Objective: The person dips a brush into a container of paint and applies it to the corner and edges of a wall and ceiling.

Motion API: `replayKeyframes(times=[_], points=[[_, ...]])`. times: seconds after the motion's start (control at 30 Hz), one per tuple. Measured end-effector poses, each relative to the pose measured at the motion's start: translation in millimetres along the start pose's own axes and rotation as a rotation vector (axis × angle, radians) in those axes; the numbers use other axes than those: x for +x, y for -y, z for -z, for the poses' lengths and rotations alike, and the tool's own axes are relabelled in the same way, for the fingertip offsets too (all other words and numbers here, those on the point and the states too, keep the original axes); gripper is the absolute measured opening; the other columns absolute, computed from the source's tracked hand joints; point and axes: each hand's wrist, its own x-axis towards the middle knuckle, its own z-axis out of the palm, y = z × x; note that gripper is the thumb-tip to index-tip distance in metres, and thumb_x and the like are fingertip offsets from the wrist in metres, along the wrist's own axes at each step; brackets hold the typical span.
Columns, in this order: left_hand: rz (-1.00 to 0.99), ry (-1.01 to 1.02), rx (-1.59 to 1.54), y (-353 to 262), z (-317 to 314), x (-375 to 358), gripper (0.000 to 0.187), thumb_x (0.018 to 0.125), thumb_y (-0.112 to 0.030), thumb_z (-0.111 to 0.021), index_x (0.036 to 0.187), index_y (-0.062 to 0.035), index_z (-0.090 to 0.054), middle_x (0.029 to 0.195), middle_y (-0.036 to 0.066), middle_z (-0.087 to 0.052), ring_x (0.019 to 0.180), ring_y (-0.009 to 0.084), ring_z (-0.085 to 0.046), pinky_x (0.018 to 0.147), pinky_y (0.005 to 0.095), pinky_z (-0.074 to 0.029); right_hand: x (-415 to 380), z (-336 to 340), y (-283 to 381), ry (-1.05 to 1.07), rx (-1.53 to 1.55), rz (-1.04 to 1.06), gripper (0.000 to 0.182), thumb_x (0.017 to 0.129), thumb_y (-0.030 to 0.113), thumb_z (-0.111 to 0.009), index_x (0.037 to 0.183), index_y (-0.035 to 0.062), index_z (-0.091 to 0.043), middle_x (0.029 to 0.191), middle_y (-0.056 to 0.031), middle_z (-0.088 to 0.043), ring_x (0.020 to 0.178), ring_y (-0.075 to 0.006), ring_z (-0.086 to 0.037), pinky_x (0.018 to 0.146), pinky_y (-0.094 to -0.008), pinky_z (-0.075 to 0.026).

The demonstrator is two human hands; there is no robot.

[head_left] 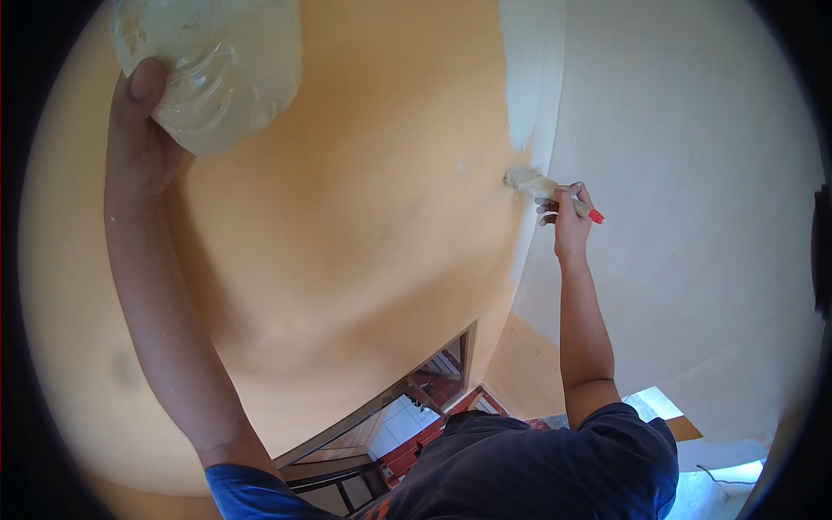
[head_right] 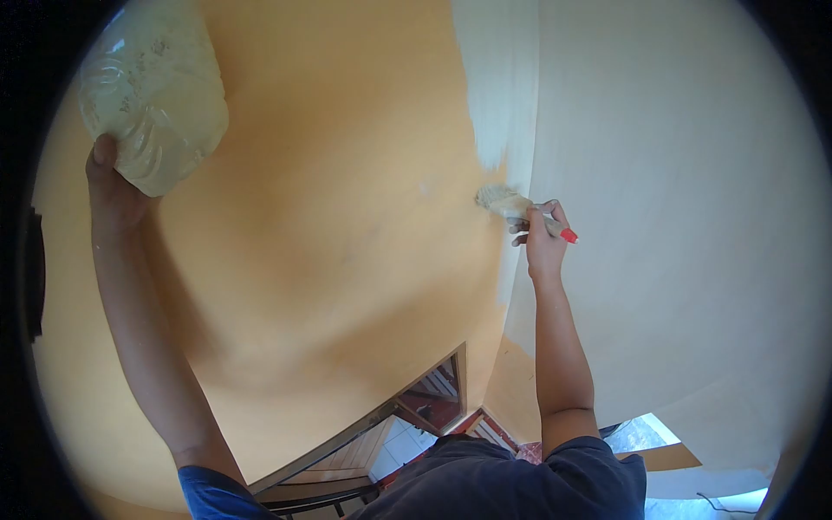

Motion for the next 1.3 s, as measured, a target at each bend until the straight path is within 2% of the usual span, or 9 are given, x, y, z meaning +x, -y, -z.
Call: replayKeyframes(times=[0.13,0.23,0.37,0.47,0.57,0.73,0.93,1.2,1.3], points=[[-0.006,-0.04,0.03,-3,3,-3,0.077,0.074,-0.047,-0.063,0.124,0.0039,-0.033,0.116,0.011,-0.05,0.104,0.0211,-0.052,0.087,0.0345,-0.045,4,-3,24,0.014,-0.179,-0.002,0.01,0.078,0.01,-0.049,0.07,0.0056,-0.044,0.058,-0.0059,-0.052,0.044,-0.0094,-0.046,0.037,-0.0227,-0.037],[-0.04,-0.107,-0.031,-8,-7,-14,0.08,0.071,-0.045,-0.068,0.124,0.0043,-0.033,0.116,0.011,-0.049,0.105,0.0216,-0.051,0.087,0.0351,-0.044,44,-29,26,0.01,-0.155,0.168,0.01,0.077,0.009,-0.05,0.069,0.0039,-0.046,0.057,-0.0042,-0.049,0.044,-0.0098,-0.045,0.039,-0.0251,-0.039],[-0.041,-0.206,0.068,23,-31,-49,0.096,0.056,-0.046,-0.078,0.123,0.0039,-0.032,0.116,0.011,-0.049,0.105,0.0222,-0.049,0.088,0.0349,-0.042,78,-36,50,-0.031,-0.129,0.096,0.011,0.075,0.013,-0.052,0.072,0.0033,-0.048,0.058,-0.0041,-0.048,0.048,-0.0107,-0.047,0.041,-0.0262,-0.04],[0.02,-0.252,0.103,40,-41,-74,0.1,0.052,-0.046,-0.08,0.124,0.0034,-0.03,0.116,0.01,-0.048,0.106,0.0223,-0.048,0.089,0.0353,-0.042,73,-32,65,-0.043,0.186,0.147,0.013,0.079,0.016,-0.052,0.08,0.0035,-0.049,0.065,-0.0047,-0.051,0.052,-0.0112,-0.049,0.046,-0.0244,-0.042],[-0.002,-0.328,0.092,57,-50,-94,0.107,0.047,-0.049,-0.081,0.125,0.0023,-0.029,0.118,0.01,-0.046,0.109,0.0229,-0.046,0.09,0.036,-0.041,65,-22,30,-0.011,0.201,0.263,0.018,0.084,0.02,-0.049,0.08,0.0032,-0.049,0.067,-0.0044,-0.052,0.055,-0.0114,-0.05,0.046,-0.0243,-0.042],[0.131,-0.464,0.009,86,-67,-140,0.12,0.036,-0.052,-0.083,0.128,0.0009,-0.026,0.122,0.011,-0.043,0.112,0.0241,-0.044,0.091,0.0385,-0.04,3,1,-39,0.012,0.069,0.019,0.013,0.082,0.016,-0.05,0.078,0.0078,-0.041,0.066,-0.005,-0.052,0.055,-0.0115,-0.051,0.041,-0.0248,-0.041],[0.191,-0.379,-0.122,109,-115,-179,0.111,0.042,-0.037,-0.087,0.127,0.0017,-0.028,0.122,0.012,-0.044,0.11,0.0248,-0.046,0.088,0.0386,-0.044,-29,35,-50,-0.043,-0.033,-0.069,0.014,0.08,0.012,-0.05,0.07,0.0068,-0.041,0.058,-0.0036,-0.05,0.045,-0.0104,-0.048,0.037,-0.0244,-0.038],[0.275,-0.325,-0.109,126,-125,-201,0.099,0.047,-0.028,-0.086,0.124,0.0026,-0.032,0.114,0.013,-0.049,0.104,0.0235,-0.051,0.084,0.0363,-0.047,55,-9,-24,-0.115,-0.055,0.066,0.01,0.078,0.01,-0.051,0.073,0.0035,-0.045,0.058,-0.0029,-0.046,0.046,-0.0089,-0.043,0.041,-0.0246,-0.039],[0.296,-0.333,-0.124,130,-123,-208,0.099,0.047,-0.027,-0.086,0.124,0.0024,-0.031,0.114,0.013,-0.049,0.104,0.0233,-0.051,0.084,0.0364,-0.047,64,-5,-9,-0.168,0.286,0.062,0.012,0.077,0.011,-0.051,0.071,0.0037,-0.042,0.06,-0.0035,-0.047,0.048,-0.0102,-0.044,0.042,-0.0256,-0.04]])
